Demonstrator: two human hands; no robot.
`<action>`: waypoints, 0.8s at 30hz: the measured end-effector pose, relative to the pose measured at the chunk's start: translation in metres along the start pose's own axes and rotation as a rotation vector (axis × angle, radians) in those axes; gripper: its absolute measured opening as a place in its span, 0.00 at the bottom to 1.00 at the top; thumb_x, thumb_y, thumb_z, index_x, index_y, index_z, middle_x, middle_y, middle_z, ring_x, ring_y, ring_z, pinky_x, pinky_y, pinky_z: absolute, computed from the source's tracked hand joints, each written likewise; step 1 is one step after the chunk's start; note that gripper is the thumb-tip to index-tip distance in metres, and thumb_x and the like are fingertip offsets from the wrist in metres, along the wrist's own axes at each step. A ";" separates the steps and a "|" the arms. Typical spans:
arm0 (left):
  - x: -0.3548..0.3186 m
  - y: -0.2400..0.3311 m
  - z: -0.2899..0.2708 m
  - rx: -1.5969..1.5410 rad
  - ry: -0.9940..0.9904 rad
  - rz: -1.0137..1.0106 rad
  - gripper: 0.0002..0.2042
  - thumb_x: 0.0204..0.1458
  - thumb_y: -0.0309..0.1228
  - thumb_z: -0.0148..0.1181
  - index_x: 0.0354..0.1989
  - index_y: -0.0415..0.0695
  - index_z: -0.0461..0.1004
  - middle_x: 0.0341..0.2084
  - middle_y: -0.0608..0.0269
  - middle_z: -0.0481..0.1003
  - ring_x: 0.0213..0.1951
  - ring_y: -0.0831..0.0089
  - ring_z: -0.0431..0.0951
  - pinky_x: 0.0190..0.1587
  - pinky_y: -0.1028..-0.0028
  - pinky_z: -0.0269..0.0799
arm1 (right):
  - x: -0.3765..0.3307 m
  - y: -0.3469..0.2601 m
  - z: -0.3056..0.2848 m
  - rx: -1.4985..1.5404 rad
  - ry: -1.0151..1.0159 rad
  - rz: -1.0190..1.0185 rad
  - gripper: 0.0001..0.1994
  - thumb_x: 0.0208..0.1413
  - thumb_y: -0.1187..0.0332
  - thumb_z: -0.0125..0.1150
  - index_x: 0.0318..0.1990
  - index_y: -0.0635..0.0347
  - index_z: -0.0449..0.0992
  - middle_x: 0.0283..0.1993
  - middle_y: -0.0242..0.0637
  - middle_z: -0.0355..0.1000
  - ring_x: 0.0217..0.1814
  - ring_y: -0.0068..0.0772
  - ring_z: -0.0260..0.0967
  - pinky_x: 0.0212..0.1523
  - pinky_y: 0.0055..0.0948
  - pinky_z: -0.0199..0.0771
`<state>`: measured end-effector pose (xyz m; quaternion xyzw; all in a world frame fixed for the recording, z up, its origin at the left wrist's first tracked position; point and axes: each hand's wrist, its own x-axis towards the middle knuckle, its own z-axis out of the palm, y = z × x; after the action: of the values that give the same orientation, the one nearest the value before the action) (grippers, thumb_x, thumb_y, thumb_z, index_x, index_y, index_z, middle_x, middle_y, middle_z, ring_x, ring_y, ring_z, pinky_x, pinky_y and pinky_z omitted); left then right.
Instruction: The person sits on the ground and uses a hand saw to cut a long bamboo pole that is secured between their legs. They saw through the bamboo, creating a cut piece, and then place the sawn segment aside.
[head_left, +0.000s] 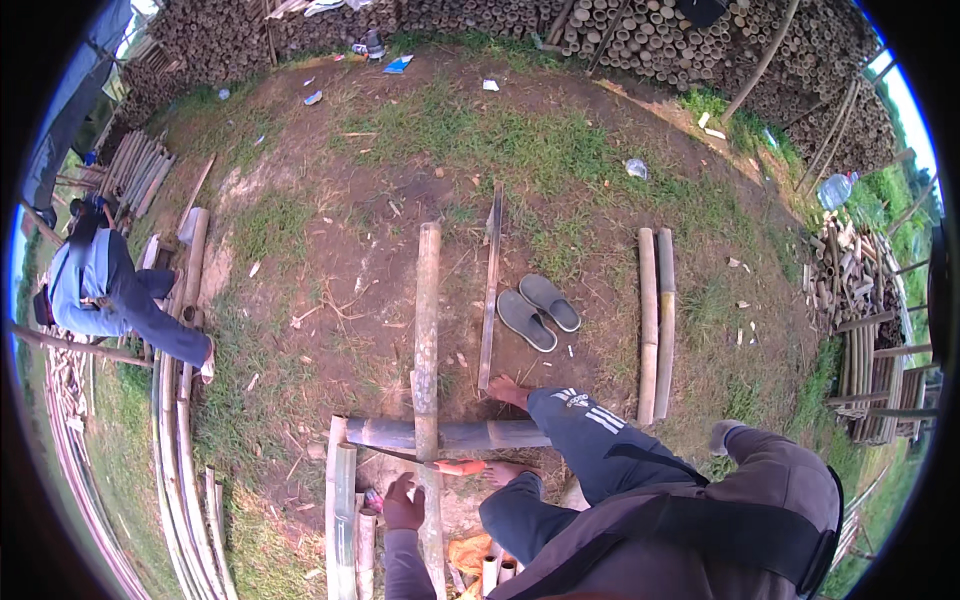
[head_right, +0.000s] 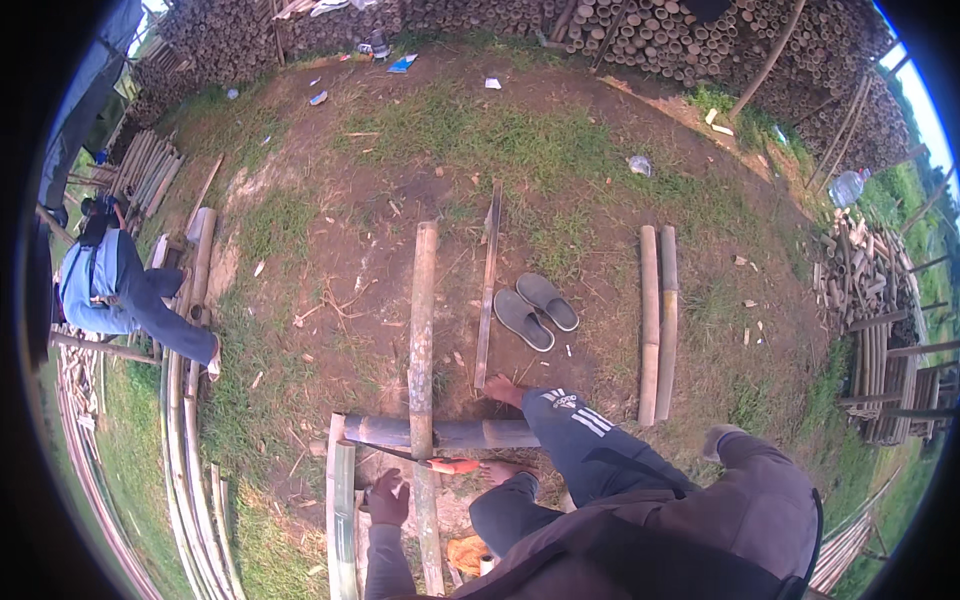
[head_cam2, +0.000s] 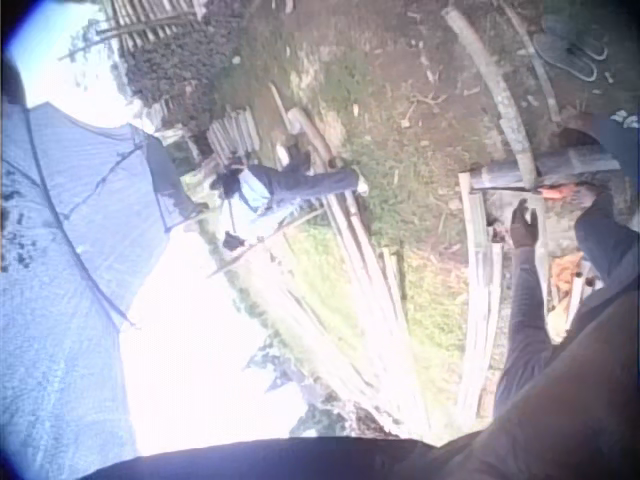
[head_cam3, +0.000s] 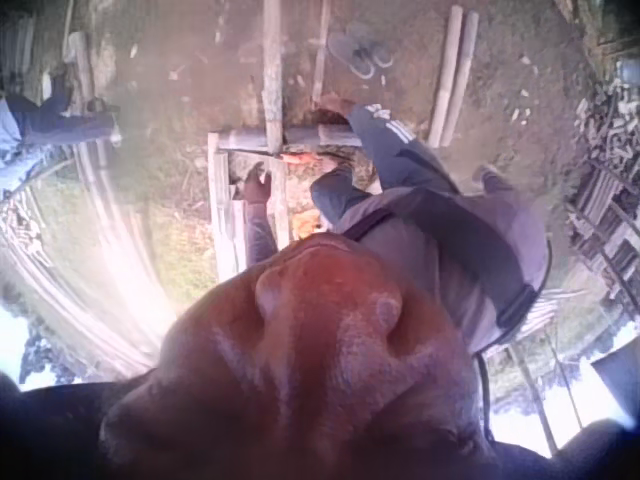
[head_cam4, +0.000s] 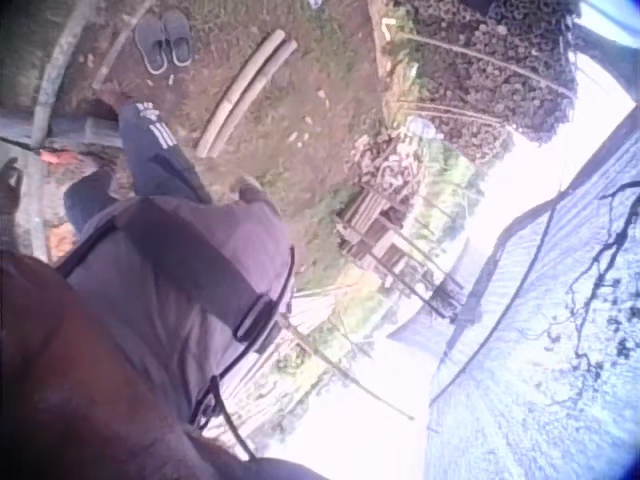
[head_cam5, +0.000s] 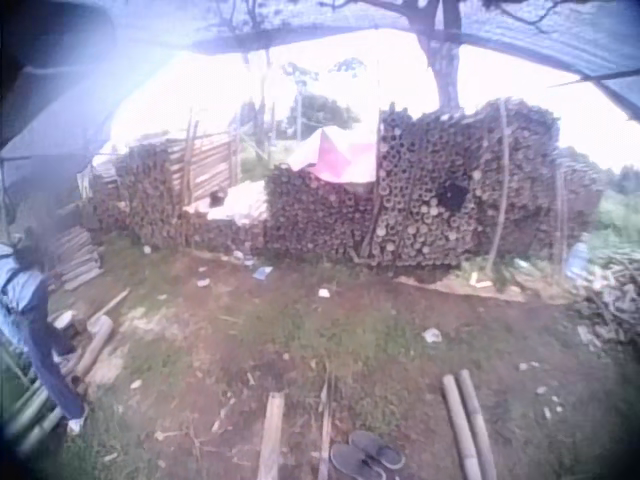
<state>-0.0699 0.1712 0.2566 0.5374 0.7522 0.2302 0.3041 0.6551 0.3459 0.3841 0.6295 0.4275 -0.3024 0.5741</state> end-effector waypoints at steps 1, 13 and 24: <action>0.002 0.041 0.008 0.135 -0.351 -0.093 0.22 0.56 0.39 0.71 0.60 0.53 0.79 0.44 0.54 0.84 0.49 0.52 0.85 0.51 0.54 0.80 | 0.007 0.010 0.093 0.157 -0.154 -0.051 0.23 0.55 0.55 0.63 0.51 0.63 0.87 0.55 0.54 0.83 0.59 0.52 0.82 0.60 0.45 0.81; 0.161 0.221 0.038 0.063 -0.534 -0.175 0.24 0.55 0.42 0.74 0.60 0.52 0.80 0.38 0.56 0.88 0.44 0.61 0.89 0.50 0.61 0.84 | -0.006 0.016 -0.215 0.714 0.526 -0.586 0.18 0.56 0.67 0.62 0.51 0.67 0.84 0.47 0.61 0.83 0.55 0.57 0.84 0.55 0.48 0.82; 0.457 0.440 0.063 -0.311 -0.143 -0.301 0.17 0.59 0.36 0.70 0.52 0.40 0.80 0.33 0.62 0.81 0.34 0.68 0.82 0.40 0.68 0.78 | 0.096 0.227 -0.441 0.744 0.758 -0.390 0.16 0.59 0.61 0.65 0.48 0.63 0.86 0.46 0.59 0.83 0.55 0.57 0.83 0.57 0.48 0.82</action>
<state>0.1597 0.7446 0.4122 0.3808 0.7559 0.2564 0.4668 0.8512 0.8026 0.4752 0.7632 0.5769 -0.2860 0.0535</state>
